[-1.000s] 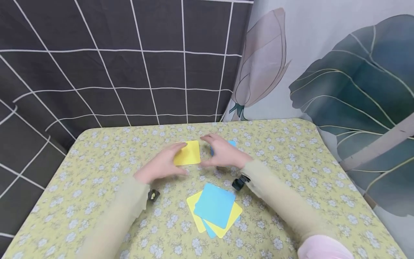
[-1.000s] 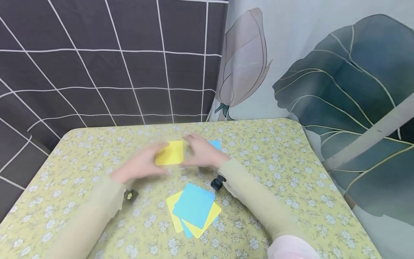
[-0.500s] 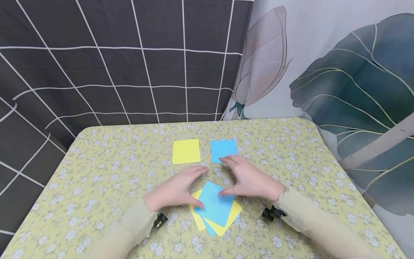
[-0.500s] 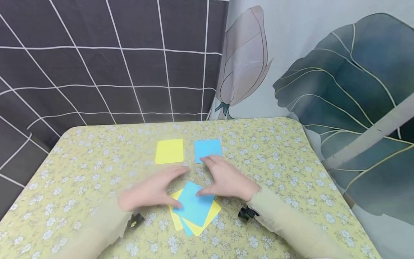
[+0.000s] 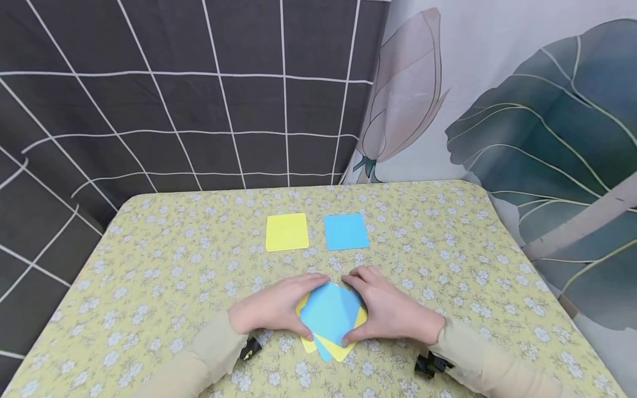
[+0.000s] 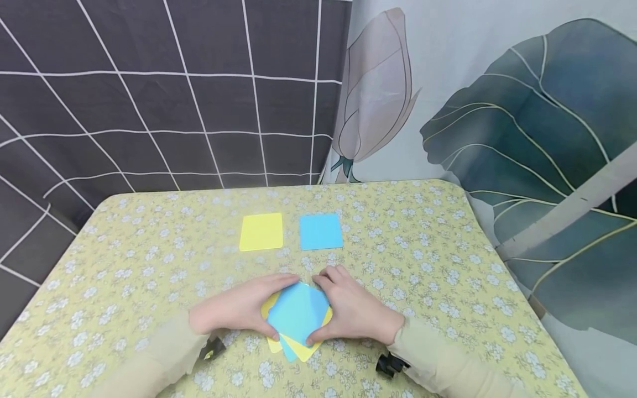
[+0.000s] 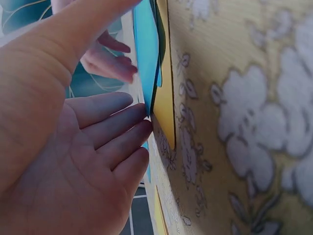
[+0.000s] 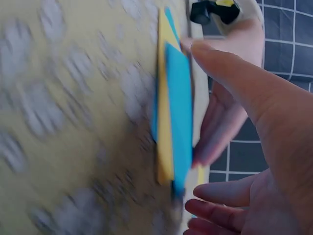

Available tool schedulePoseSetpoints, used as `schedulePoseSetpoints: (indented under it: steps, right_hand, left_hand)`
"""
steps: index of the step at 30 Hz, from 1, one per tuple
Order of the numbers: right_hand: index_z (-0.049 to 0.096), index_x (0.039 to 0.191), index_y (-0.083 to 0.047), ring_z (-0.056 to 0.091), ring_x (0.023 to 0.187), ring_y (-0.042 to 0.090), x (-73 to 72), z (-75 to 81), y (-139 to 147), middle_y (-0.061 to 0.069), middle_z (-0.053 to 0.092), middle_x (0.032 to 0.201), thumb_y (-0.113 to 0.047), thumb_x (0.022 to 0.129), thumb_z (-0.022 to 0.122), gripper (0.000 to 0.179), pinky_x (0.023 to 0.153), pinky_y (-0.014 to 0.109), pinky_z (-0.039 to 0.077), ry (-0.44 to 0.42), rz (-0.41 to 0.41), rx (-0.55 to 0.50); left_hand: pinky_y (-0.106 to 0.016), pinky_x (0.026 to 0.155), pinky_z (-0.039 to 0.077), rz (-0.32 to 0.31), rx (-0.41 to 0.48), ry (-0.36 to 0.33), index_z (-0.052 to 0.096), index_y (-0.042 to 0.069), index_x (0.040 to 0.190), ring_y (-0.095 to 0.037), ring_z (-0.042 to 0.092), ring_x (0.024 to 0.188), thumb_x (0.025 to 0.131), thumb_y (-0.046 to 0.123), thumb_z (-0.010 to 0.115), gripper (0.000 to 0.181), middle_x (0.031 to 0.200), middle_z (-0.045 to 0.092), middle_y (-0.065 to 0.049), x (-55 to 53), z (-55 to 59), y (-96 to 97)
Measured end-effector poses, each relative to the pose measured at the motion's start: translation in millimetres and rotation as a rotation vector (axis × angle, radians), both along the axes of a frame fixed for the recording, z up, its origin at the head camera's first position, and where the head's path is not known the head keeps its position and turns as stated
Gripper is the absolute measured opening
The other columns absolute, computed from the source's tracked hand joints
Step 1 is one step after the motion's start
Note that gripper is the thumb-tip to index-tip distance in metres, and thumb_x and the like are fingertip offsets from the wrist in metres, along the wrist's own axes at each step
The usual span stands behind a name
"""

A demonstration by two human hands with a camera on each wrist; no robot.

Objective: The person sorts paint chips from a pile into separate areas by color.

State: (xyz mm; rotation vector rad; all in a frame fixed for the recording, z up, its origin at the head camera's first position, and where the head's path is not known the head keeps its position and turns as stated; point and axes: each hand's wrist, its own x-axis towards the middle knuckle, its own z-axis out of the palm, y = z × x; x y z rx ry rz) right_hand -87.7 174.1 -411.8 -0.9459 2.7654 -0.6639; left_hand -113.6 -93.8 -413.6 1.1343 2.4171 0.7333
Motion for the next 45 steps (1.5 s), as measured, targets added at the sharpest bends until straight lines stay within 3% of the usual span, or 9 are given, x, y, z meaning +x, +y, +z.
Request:
schedulePoseSetpoints:
  steps: [6, 16, 21, 24, 30, 38, 41, 45]
  right_hand:
    - [0.054, 0.143, 0.000, 0.040, 0.110, 0.016, 7.6, -6.8, -5, 0.002, 0.049, 0.126, -0.073, 0.062, 0.085, 0.113, 0.087, 0.036, 0.054, -0.018, 0.000, 0.007]
    - [0.055, 0.140, 0.000, 0.042, 0.107, 0.015, 8.9, -6.7, -8, 0.001, 0.049, 0.123, -0.067, 0.061, 0.088, 0.109, 0.086, 0.033, 0.053, -0.005, -0.002, 0.026]
    - [0.055, 0.138, 0.001, 0.045, 0.106, 0.016, 5.4, -3.9, -7, 0.003, 0.049, 0.123, -0.058, 0.061, 0.092, 0.104, 0.085, 0.035, 0.055, -0.008, -0.018, 0.011]
    - [0.055, 0.138, 0.002, 0.048, 0.107, 0.017, -2.3, 1.7, -5, 0.004, 0.048, 0.124, -0.052, 0.059, 0.095, 0.104, 0.088, 0.037, 0.055, -0.004, -0.033, -0.009]
    - [0.050, 0.143, 0.004, 0.053, 0.114, 0.023, -29.8, 20.4, 2, 0.010, 0.047, 0.133, -0.044, 0.055, 0.098, 0.112, 0.097, 0.041, 0.053, 0.018, -0.079, -0.044]
    - [0.045, 0.147, 0.005, 0.046, 0.123, 0.032, -85.1, 42.6, 20, 0.016, 0.044, 0.137, -0.037, 0.061, 0.099, 0.110, 0.101, 0.051, 0.049, 0.062, -0.114, -0.120]
    - [0.045, 0.148, 0.005, 0.044, 0.125, 0.034, -105.8, 46.5, 27, 0.018, 0.043, 0.138, -0.032, 0.062, 0.098, 0.108, 0.101, 0.054, 0.048, 0.065, -0.111, -0.140]
    - [0.046, 0.147, 0.006, 0.041, 0.126, 0.037, -129.2, 47.3, 33, 0.020, 0.043, 0.139, -0.027, 0.063, 0.097, 0.104, 0.102, 0.058, 0.045, 0.052, -0.125, -0.124]
  left_hand:
    - [-0.040, 0.115, 0.037, 0.023, 0.016, -0.021, 0.039, 0.008, 0.157, -0.022, 0.038, 0.144, 0.076, 0.036, 0.091, 0.100, 0.158, 0.041, -0.004, 1.8, -0.7, -0.5]
    - [-0.040, 0.115, 0.037, 0.043, 0.009, 0.018, 0.040, 0.006, 0.156, -0.023, 0.039, 0.143, 0.079, 0.042, 0.088, 0.097, 0.156, 0.044, -0.004, 3.5, -1.4, 1.0]
    - [-0.039, 0.116, 0.035, 0.046, 0.017, 0.022, 0.037, 0.005, 0.157, -0.022, 0.038, 0.144, 0.079, 0.044, 0.088, 0.101, 0.158, 0.041, -0.005, 1.7, 0.7, 3.2]
    - [-0.039, 0.117, 0.033, 0.047, 0.037, 0.058, 0.033, 0.003, 0.158, -0.023, 0.037, 0.144, 0.077, 0.042, 0.090, 0.106, 0.159, 0.039, -0.008, -3.7, 2.8, 6.1]
    - [-0.038, 0.118, 0.030, 0.086, 0.070, 0.159, 0.033, 0.002, 0.158, -0.024, 0.036, 0.145, 0.074, 0.040, 0.092, 0.109, 0.160, 0.038, -0.011, -28.4, 13.0, 14.3]
    - [-0.039, 0.115, 0.037, 0.186, 0.093, 0.228, 0.034, 0.000, 0.156, -0.027, 0.043, 0.140, 0.073, 0.040, 0.093, 0.110, 0.157, 0.040, -0.015, -78.4, 35.4, 28.4]
    - [-0.038, 0.114, 0.038, 0.208, 0.084, 0.231, 0.034, -0.001, 0.156, -0.027, 0.044, 0.138, 0.074, 0.039, 0.093, 0.109, 0.156, 0.040, -0.015, -95.1, 43.1, 37.3]
    - [-0.038, 0.115, 0.037, 0.237, 0.077, 0.213, 0.033, -0.001, 0.157, -0.028, 0.042, 0.140, 0.075, 0.036, 0.093, 0.108, 0.157, 0.039, -0.015, -114.4, 43.9, 48.6]
